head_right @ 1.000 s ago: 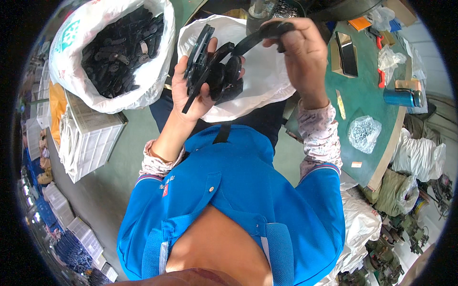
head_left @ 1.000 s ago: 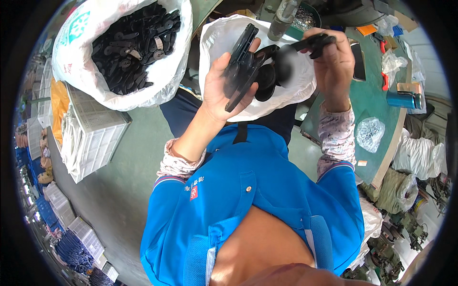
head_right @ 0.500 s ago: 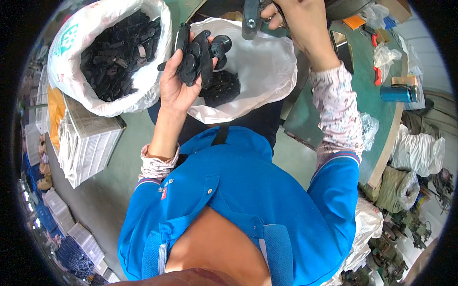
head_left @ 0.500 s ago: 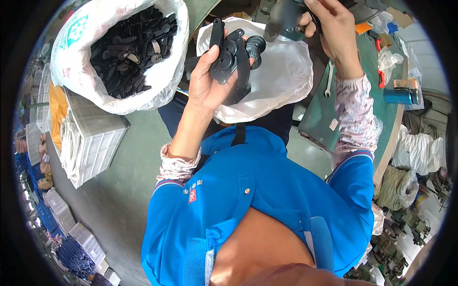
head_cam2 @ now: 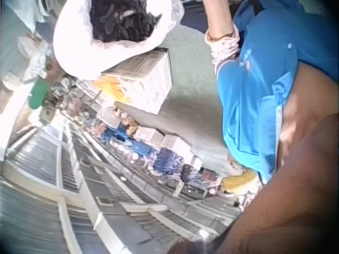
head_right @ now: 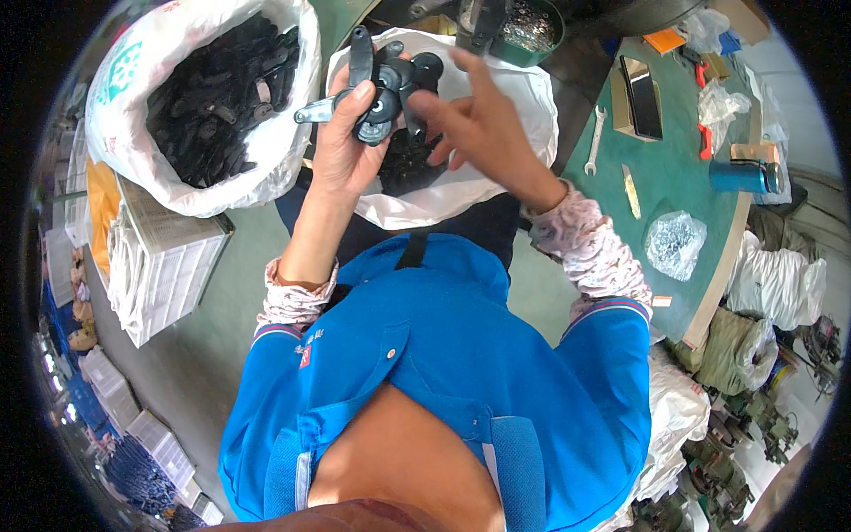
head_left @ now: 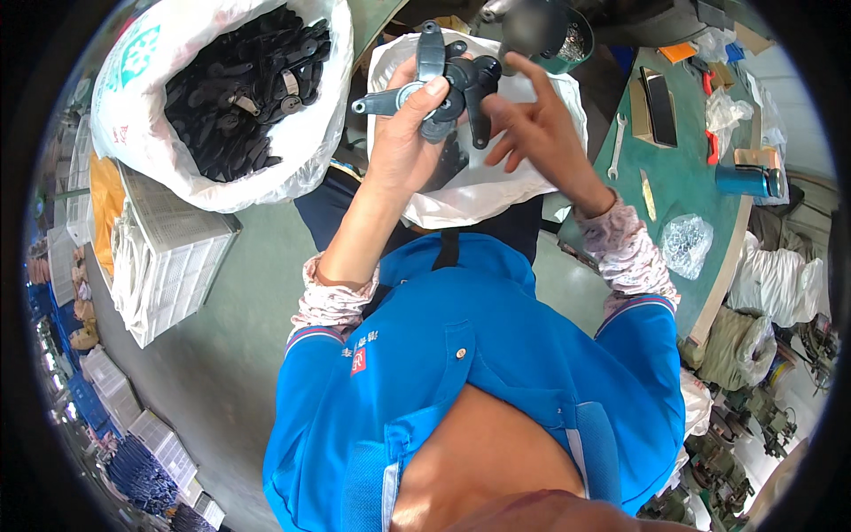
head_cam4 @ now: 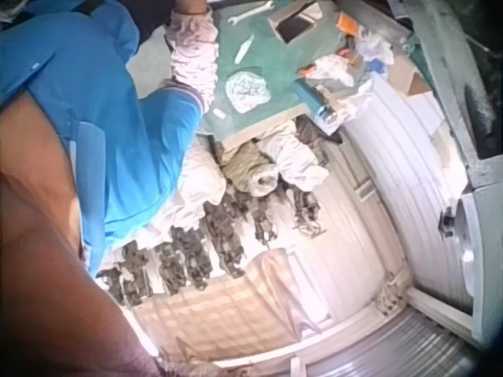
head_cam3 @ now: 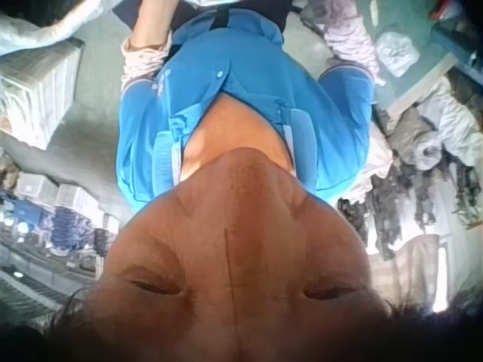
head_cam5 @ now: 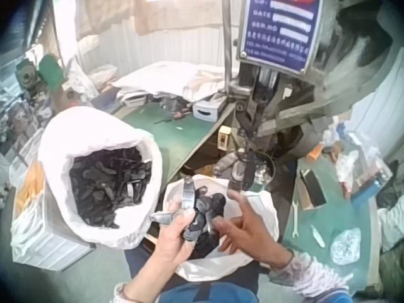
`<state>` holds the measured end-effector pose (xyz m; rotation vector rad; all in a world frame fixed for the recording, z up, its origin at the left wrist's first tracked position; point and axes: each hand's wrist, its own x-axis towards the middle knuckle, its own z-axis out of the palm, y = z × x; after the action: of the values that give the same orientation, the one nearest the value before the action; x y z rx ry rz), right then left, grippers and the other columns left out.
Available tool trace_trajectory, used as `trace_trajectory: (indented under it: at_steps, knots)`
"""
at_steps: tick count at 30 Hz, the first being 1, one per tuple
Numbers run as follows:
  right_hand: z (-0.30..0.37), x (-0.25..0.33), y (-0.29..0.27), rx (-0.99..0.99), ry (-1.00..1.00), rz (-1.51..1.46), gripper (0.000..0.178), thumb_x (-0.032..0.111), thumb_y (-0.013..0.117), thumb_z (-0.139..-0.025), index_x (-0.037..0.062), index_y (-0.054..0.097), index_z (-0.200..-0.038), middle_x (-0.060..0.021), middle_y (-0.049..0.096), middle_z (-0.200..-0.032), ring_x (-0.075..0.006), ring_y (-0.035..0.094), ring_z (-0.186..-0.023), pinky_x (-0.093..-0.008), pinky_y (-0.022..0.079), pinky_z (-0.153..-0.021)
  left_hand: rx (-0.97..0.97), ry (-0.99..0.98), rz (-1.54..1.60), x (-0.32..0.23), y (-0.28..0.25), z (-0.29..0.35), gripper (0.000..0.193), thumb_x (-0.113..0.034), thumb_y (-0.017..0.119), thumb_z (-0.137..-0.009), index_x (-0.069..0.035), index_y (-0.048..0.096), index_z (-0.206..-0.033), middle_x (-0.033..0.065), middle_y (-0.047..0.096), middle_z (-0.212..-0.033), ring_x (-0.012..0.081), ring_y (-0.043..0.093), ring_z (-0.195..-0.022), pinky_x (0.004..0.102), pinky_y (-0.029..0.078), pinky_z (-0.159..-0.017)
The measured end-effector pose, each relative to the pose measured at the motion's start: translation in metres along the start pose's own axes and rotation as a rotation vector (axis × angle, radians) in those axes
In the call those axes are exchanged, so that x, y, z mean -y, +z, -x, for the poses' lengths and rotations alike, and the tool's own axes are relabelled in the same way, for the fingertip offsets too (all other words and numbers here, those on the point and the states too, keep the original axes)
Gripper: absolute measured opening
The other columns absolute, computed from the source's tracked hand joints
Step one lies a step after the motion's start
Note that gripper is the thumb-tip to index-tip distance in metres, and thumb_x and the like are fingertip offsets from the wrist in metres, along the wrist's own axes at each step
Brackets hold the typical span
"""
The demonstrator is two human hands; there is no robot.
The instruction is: The person picks black plastic components from a white sack and assembles them by hand, inserting smaller pieces into larger ones. The assembled units are placed into a second white sack. The process is repeated continuously throughout the clip.
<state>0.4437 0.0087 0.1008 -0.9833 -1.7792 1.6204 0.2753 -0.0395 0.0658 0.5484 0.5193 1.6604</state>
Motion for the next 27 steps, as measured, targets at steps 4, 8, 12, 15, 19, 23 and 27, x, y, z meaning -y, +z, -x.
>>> trace_trajectory:
  at_steps: [4,8,12,15,19,23,27]
  knots:
    - [0.011,0.004,0.008,-0.025,0.033,-0.08,0.067,0.021,0.062,-0.089,-0.0025,0.023,-0.139,-0.0151,0.067,-0.078,-0.0197,0.067,-0.06,-0.0254,0.052,-0.049,0.032,-0.03,-0.029,0.003,-0.004,0.0,0.045,-0.016,0.061,-0.087,-0.006,0.042,-0.128,0.018,0.053,-0.123,0.0258,0.054,-0.114,0.0428,0.052,-0.088]
    - [0.017,-0.003,-0.013,-0.033,0.008,-0.333,0.051,0.015,0.056,-0.092,-0.0055,0.034,-0.133,-0.0172,0.067,-0.083,-0.0215,0.068,-0.069,-0.0286,0.055,-0.059,-0.05,-0.043,0.142,-0.003,-0.012,-0.003,0.041,-0.018,0.052,-0.092,-0.007,0.04,-0.13,0.0261,0.046,-0.13,0.0343,0.049,-0.121,0.0473,0.054,-0.089]
    - [0.016,-0.017,-0.023,-0.038,-0.221,-0.196,0.036,0.012,0.053,-0.093,-0.0018,0.045,-0.125,-0.0163,0.062,-0.101,-0.0192,0.062,-0.088,-0.0282,0.05,-0.077,0.035,-0.2,0.493,-0.008,-0.025,-0.005,0.042,-0.022,0.052,-0.092,-0.004,0.043,-0.129,0.0269,0.044,-0.131,0.0331,0.051,-0.119,0.0411,0.059,-0.08]
    - [0.014,-0.019,-0.031,0.004,-0.39,0.091,0.038,0.011,0.055,-0.092,0.0009,0.047,-0.127,-0.0129,0.062,-0.104,-0.0169,0.057,-0.088,-0.0281,0.048,-0.08,0.085,-0.364,0.664,-0.011,-0.024,-0.004,0.043,-0.024,0.052,-0.091,-0.002,0.045,-0.127,0.0256,0.049,-0.126,0.0304,0.054,-0.115,0.0352,0.061,-0.071]
    - [0.007,0.006,-0.026,0.022,-0.647,0.34,0.039,0.009,0.061,-0.086,0.0076,0.054,-0.125,-0.0112,0.062,-0.105,-0.0231,0.06,-0.094,-0.0313,0.05,-0.081,0.128,-0.547,0.735,-0.008,-0.017,-0.002,0.047,-0.026,0.052,-0.091,-0.001,0.045,-0.13,0.0259,0.049,-0.126,0.0302,0.058,-0.108,0.0288,0.061,-0.062]
    - [0.003,0.013,-0.035,0.038,-0.818,0.518,0.033,0.004,0.067,-0.08,0.0068,0.063,-0.112,-0.0117,0.064,-0.107,-0.026,0.063,-0.099,-0.0317,0.051,-0.081,0.172,-0.555,0.828,-0.007,-0.021,-0.001,0.05,-0.028,0.05,-0.093,-0.002,0.04,-0.134,0.027,0.043,-0.13,0.0336,0.053,-0.115,0.0353,0.061,-0.071]
    - [0.009,0.012,-0.042,-0.099,-0.721,0.507,0.028,0.004,0.066,-0.082,0.0063,0.065,-0.11,-0.0092,0.066,-0.094,-0.0176,0.065,-0.081,-0.0258,0.052,-0.068,0.149,-0.446,0.683,-0.01,-0.018,0.002,0.052,-0.029,0.05,-0.093,-0.003,0.036,-0.136,0.0283,0.038,-0.134,0.0384,0.047,-0.121,0.0392,0.059,-0.079]
